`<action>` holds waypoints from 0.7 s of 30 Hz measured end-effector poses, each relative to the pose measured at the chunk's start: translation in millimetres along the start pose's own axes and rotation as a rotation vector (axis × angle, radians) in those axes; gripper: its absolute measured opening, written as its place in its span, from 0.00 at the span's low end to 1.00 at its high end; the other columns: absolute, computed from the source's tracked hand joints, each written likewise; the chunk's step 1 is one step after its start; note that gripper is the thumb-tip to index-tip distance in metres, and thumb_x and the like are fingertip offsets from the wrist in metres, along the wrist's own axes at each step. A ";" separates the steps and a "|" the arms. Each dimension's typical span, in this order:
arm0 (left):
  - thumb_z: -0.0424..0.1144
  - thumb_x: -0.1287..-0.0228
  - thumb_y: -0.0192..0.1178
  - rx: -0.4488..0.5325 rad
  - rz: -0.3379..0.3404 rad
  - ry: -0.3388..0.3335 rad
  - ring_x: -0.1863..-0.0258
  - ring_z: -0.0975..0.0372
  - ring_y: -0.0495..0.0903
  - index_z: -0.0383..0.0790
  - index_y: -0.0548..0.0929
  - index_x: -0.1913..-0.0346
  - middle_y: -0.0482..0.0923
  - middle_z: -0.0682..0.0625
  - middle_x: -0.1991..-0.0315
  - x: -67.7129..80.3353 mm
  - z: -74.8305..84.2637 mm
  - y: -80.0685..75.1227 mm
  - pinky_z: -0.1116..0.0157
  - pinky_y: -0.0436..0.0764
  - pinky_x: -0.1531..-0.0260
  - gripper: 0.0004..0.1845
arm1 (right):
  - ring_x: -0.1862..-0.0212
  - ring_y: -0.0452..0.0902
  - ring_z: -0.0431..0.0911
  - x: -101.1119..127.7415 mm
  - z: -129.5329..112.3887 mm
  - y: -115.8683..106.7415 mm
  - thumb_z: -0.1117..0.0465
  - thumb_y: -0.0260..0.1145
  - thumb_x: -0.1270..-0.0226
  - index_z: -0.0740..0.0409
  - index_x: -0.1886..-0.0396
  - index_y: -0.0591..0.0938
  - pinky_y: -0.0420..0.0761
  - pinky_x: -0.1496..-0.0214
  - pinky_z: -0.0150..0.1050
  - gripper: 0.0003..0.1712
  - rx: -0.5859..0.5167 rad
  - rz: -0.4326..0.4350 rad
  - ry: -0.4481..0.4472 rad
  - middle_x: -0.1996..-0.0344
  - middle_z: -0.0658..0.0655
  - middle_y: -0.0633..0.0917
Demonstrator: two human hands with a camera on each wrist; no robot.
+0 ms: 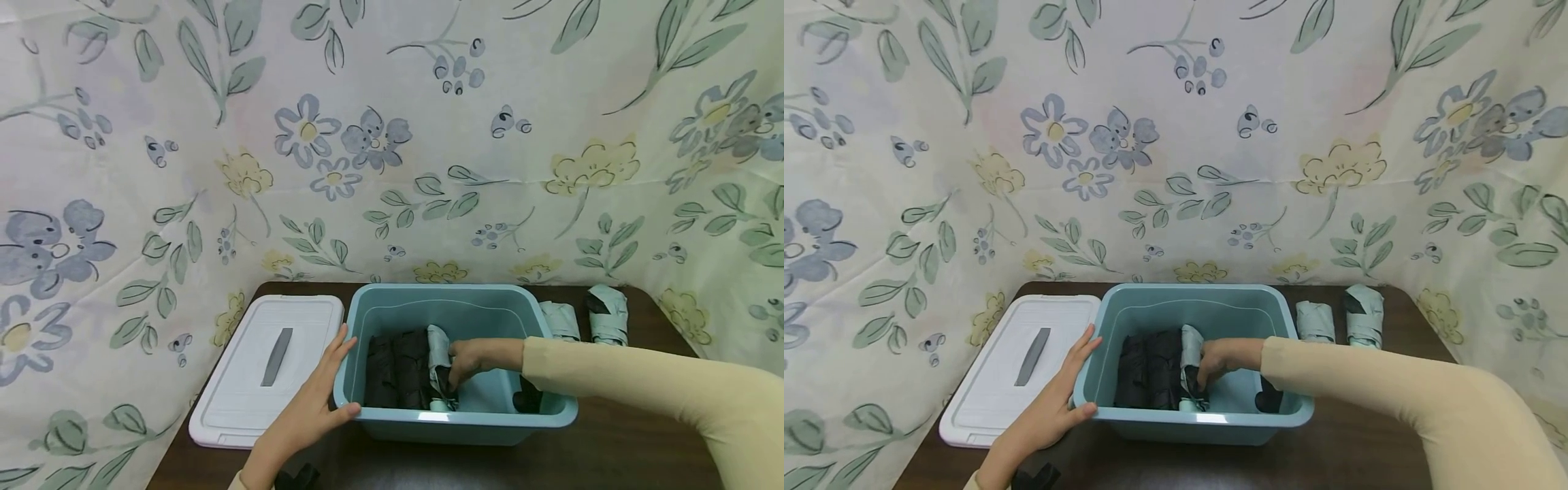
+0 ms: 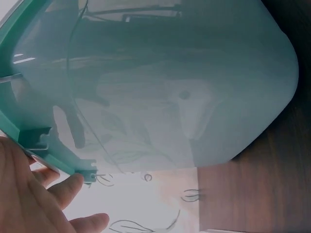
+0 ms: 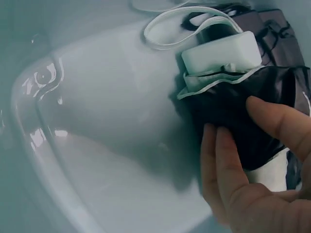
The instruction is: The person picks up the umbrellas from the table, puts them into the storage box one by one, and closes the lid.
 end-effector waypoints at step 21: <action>0.56 0.43 0.60 -0.048 -0.001 0.005 0.27 0.54 0.44 0.49 0.46 0.26 0.35 0.49 0.25 0.3 1.4 -2.3 0.37 0.61 0.44 0.47 | 0.59 0.78 0.50 5.7 -1.8 -9.2 0.75 0.72 0.55 0.71 0.29 0.39 0.81 0.56 0.41 0.62 -0.058 -0.126 0.091 0.35 0.75 0.53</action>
Point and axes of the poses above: each hand's wrist, its own x-axis away from the middle knuckle, its own y-axis out of the palm, z = x × y, the point moved 4 cm from there along -x, towards the middle knuckle
